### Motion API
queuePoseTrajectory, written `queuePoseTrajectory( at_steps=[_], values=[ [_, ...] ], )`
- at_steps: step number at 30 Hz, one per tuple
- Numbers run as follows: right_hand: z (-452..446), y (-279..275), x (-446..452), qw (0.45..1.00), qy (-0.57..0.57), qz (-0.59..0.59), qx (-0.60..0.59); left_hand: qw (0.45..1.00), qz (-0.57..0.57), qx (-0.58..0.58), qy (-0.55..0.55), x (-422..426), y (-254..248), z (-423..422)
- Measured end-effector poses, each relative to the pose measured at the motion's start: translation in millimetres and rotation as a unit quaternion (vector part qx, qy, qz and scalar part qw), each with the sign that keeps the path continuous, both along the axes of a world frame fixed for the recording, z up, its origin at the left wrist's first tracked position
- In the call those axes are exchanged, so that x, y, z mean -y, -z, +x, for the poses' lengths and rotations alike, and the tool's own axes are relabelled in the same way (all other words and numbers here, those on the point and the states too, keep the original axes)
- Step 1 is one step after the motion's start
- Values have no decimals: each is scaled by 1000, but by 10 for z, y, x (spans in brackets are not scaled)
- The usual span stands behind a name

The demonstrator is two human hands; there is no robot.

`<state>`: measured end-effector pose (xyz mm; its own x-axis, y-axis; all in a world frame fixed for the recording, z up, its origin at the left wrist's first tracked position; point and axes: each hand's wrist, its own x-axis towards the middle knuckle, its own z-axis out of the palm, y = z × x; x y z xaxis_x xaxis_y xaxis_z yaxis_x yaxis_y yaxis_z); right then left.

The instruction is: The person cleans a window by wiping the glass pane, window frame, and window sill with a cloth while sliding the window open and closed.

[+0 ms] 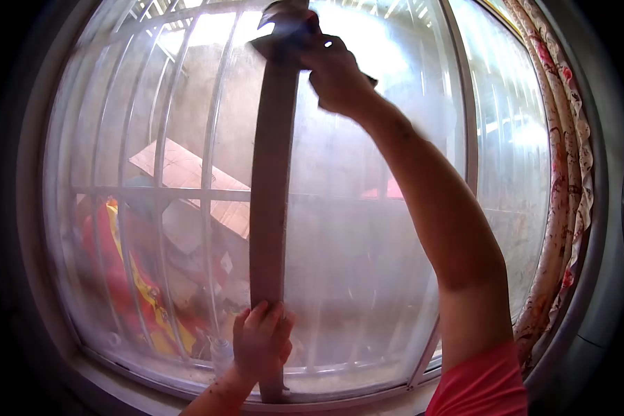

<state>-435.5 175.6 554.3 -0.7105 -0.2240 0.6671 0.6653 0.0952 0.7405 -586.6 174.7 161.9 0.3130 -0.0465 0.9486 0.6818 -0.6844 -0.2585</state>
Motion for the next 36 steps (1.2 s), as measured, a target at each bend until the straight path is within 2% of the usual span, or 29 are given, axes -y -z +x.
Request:
queuePoseTrajectory(
  at_steps=[1, 3, 5, 7, 10, 12, 13, 14, 15, 16, 17, 18, 19, 21, 23, 24, 25, 27, 28, 29, 30, 31, 32, 35, 36],
  values=[
    [-29, 180, 71, 998, 27, -55, 27, 1000, 7, 2, -10, 3, 6, 8],
    [-95, 621, 90, 992, 46, -29, 115, 1000, 13, 8, -19, -4, 33, 25],
    [-112, 1124, 216, 981, 73, -120, 134, 1000, 21, 5, -23, -3, 17, 30],
    [-11, 1532, 446, 965, 26, -222, 138, 999, 45, 14, -18, -31, 37, 60],
    [369, 1864, 505, 970, 47, -158, 177, 998, 62, 24, -9, -64, 52, 54],
    [642, 1792, 606, 970, 14, -239, 45, 998, 60, 23, 4, -57, 29, 53],
    [776, 1715, 681, 892, -98, -433, -83, 998, 59, 21, 11, -59, 20, 42],
    [910, 1638, 754, 762, -246, -553, -231, 998, 54, 25, 18, -63, 29, 37],
    [1100, 1549, 755, 904, -58, -342, -250, 999, 43, 24, 16, -43, 26, 39],
    [1671, 1514, 600, 986, 130, -47, -89, 999, 32, 24, 15, -19, 26, 32],
    [1731, 1483, 750, 989, 116, 41, -85, 999, 23, 24, 15, 6, 39, 13],
    [1879, 1612, 716, 983, 65, 37, -167, 1000, -1, 3, 1, 38, 66, -26],
    [1917, 1758, 729, 970, 80, 50, -224, 1000, -7, -5, -7, 41, 120, -90],
    [1914, 2106, 604, 960, 89, 51, -261, 999, -14, -21, -22, 44, 206, -189],
    [1478, 2659, 497, 931, 80, -37, -355, 999, -46, 2, -16, 5, 302, -435],
    [1193, 2924, 415, 945, 54, -35, -321, 998, -49, 14, -26, -27, 332, -592],
    [934, 3245, 310, 945, 75, -53, -314, 998, -51, 26, -36, -61, 350, -751],
    [347, 4072, 12, 862, -1, -289, -416, 996, -54, 43, -50, -97, 333, -1076],
    [-59, 4276, 32, 876, -14, -317, -363, 995, -46, 60, -59, -120, 337, -1209],
    [-538, 4345, 162, 931, -17, -294, -217, 995, -41, 61, -62, -188, 358, -1338],
    [-834, 4416, 182, 940, -43, -302, -155, 995, -36, 61, -64, -273, 378, -1459],
    [-1061, 4481, 178, 929, -82, -334, -136, 996, -28, 62, -66, -342, 399, -1573],
    [-1191, 4523, 151, 891, -164, -391, -164, 995, -59, 42, -70, -358, 399, -1689],
    [-1151, 4531, 208, 853, -116, -447, -246, 985, -45, -29, -162, -563, 550, -1935],
    [-1011, 4538, 261, 939, 27, -313, -141, 987, -51, -36, -150, -597, 566, -1972]
  ],
)
